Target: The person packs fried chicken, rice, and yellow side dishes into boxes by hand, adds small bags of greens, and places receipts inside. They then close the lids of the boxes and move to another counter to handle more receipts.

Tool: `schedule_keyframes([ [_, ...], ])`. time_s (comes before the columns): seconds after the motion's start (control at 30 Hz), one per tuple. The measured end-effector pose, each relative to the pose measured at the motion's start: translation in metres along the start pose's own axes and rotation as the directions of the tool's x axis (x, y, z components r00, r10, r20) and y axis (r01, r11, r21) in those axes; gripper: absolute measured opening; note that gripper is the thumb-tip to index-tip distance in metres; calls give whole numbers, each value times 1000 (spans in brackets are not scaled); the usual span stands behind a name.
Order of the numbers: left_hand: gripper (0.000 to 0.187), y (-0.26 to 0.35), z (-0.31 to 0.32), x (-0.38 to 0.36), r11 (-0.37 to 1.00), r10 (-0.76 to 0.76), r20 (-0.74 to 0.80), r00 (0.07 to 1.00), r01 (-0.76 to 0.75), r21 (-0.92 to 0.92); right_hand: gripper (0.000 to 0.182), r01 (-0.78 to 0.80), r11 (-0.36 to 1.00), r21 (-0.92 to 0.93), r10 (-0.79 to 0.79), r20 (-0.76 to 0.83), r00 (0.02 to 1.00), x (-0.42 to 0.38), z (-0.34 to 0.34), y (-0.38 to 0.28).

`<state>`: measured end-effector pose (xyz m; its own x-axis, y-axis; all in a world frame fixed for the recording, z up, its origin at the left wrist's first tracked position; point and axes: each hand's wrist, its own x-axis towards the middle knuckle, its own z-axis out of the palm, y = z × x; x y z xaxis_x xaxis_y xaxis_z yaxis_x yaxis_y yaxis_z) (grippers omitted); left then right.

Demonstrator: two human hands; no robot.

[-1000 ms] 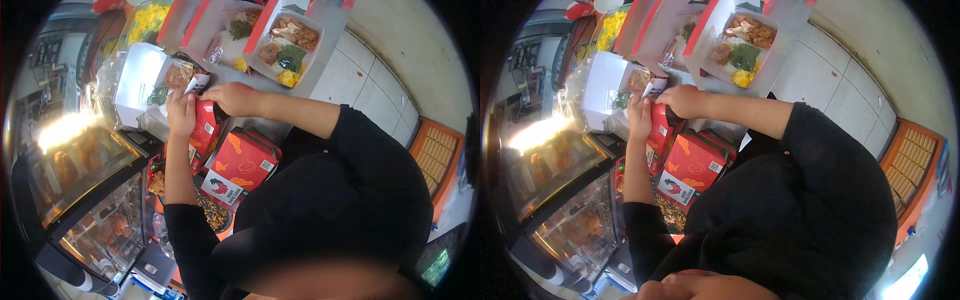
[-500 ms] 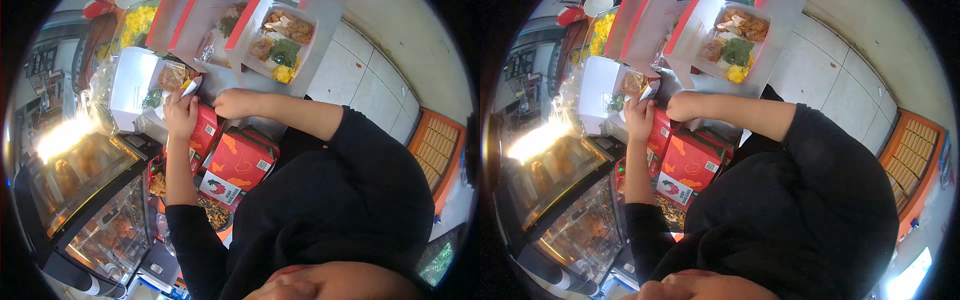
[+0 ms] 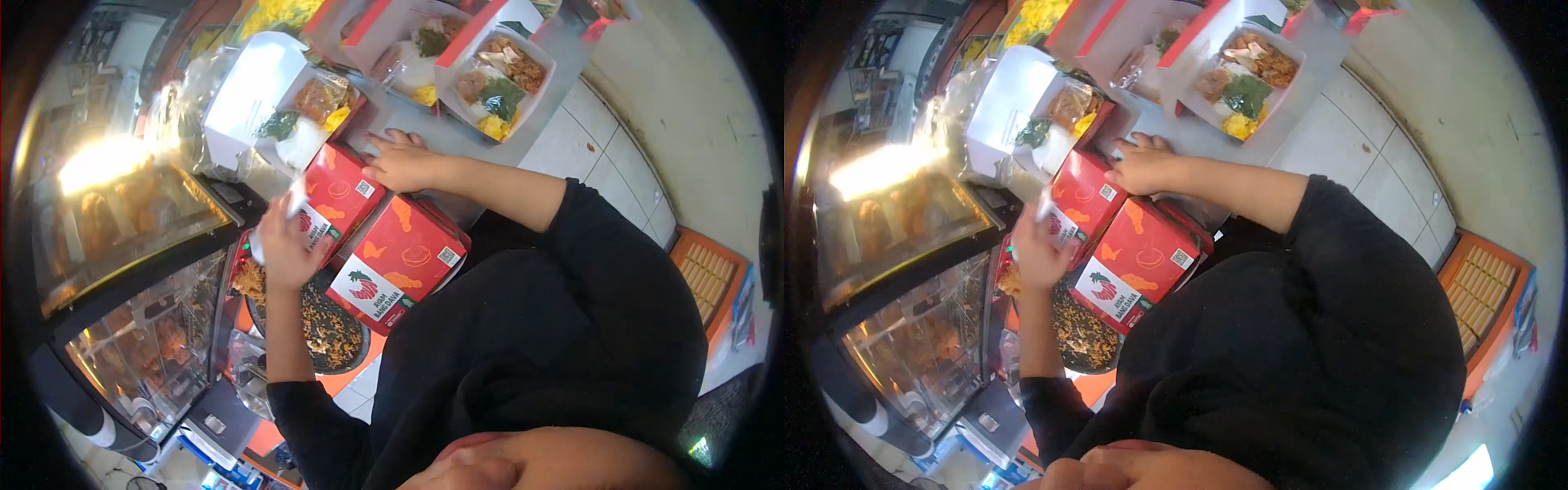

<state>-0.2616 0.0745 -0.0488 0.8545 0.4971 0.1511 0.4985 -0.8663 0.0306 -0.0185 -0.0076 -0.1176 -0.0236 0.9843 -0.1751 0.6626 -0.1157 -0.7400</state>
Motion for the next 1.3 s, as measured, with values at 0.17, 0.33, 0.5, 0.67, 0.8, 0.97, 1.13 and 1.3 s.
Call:
schedule_keyframes([
  [0.17, 65, 15, 7, -14, 982, -7, 192, 981, 43, -183, 54, 348, 917, -195, -339, 78, 938, 13, -15, -5],
  [0.33, 45, 20, 15, -24, 987, -61, 284, 957, 100, -123, 63, 813, 532, -239, -714, 389, 582, 36, -19, 3],
  [0.5, 36, 19, 18, -27, 985, -80, 268, 960, 117, -127, 58, 796, 561, -228, -700, 383, 603, 26, -29, -17],
  [0.67, 36, 26, 17, -25, 990, -77, 254, 964, 105, -96, 47, 832, 508, -223, -764, 331, 555, 35, -12, 11],
  [0.8, 48, 16, 32, -61, 890, -366, 14, 930, 354, -288, 41, 661, 750, -22, -651, 147, 744, 18, -13, 19],
  [0.97, 32, 20, 90, -63, 34, -794, 228, 563, 417, -908, 35, 50, 995, 83, -55, 61, 997, 34, -2, 3],
  [1.13, 30, 29, 3, -53, -160, -840, 257, 478, 235, -959, 39, 164, 981, 103, -154, -103, 983, 10, -49, -73],
  [1.3, 32, 103, -128, -82, -5, -815, 223, 535, 379, -925, 30, 196, 971, 141, -181, -111, 977, -80, -112, -133],
])
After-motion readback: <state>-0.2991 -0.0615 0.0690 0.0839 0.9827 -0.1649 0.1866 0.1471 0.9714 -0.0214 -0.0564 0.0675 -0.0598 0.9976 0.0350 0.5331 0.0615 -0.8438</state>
